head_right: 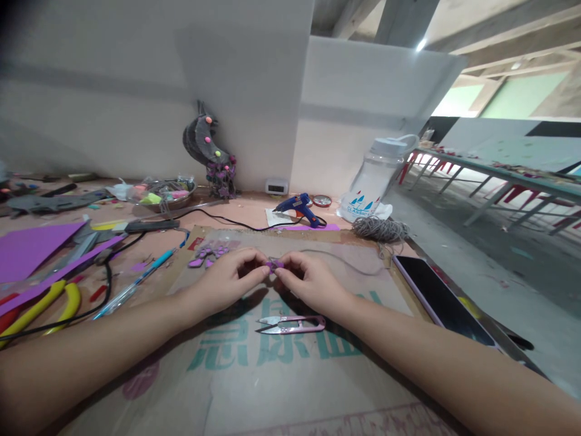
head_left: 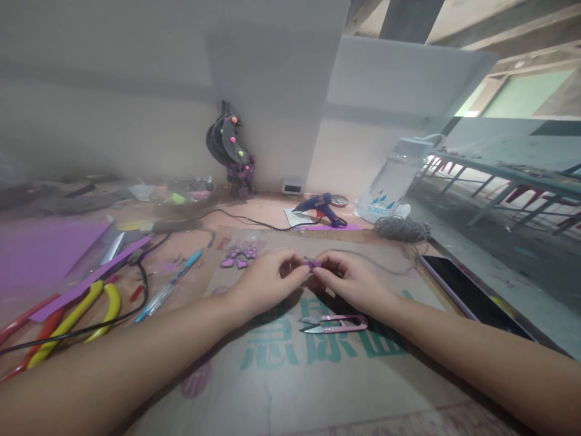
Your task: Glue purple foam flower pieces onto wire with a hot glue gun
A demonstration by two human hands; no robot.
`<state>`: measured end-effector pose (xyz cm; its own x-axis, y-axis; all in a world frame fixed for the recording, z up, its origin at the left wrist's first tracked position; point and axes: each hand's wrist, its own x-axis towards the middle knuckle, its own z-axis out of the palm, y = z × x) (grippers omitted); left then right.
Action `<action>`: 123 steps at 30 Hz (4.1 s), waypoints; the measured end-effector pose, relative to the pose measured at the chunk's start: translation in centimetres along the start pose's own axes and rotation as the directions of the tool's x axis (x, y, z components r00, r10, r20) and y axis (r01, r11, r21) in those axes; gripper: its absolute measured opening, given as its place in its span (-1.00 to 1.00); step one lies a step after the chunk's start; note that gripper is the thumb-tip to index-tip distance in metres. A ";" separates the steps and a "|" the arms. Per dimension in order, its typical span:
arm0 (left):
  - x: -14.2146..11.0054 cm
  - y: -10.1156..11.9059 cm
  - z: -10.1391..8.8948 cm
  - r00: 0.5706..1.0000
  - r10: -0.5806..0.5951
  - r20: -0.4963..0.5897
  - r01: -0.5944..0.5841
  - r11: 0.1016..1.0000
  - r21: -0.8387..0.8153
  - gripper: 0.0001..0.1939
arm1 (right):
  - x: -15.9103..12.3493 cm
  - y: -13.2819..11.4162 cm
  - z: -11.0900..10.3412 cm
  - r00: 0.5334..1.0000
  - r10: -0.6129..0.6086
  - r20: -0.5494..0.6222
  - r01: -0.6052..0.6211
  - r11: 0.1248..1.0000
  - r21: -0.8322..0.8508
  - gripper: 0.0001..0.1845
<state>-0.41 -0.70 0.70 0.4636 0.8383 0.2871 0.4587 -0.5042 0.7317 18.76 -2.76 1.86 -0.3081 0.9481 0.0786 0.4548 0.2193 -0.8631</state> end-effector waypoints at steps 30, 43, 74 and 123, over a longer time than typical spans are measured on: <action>0.2 0.0 -0.3 0.999 -0.049 -0.017 0.047 0.996 -0.076 -0.73 | 0.3 0.8 -0.4 0.996 -0.012 -0.086 0.016 0.999 0.038 -0.68; -0.1 0.5 -0.3 0.999 0.019 -0.049 -0.018 1.000 0.021 -0.78 | 0.1 0.0 -0.2 1.000 0.025 0.018 -0.026 0.998 0.065 -0.81; -0.1 0.2 0.2 0.995 0.056 -0.086 -0.055 0.998 0.004 -0.78 | 0.3 0.8 -0.4 0.998 -0.012 0.056 0.015 0.999 -0.048 -0.71; 0.3 0.1 -0.2 0.991 -0.111 -0.072 0.093 0.972 -0.217 -0.76 | -1.6 -3.2 -3.7 0.974 -0.082 0.211 0.156 0.920 -0.360 -0.82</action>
<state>-0.39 -0.41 1.01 0.3541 0.9017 0.2480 0.3240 -0.3670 0.8720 20.90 -4.15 6.33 -0.5135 0.8570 0.0426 0.6712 0.4321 -0.6024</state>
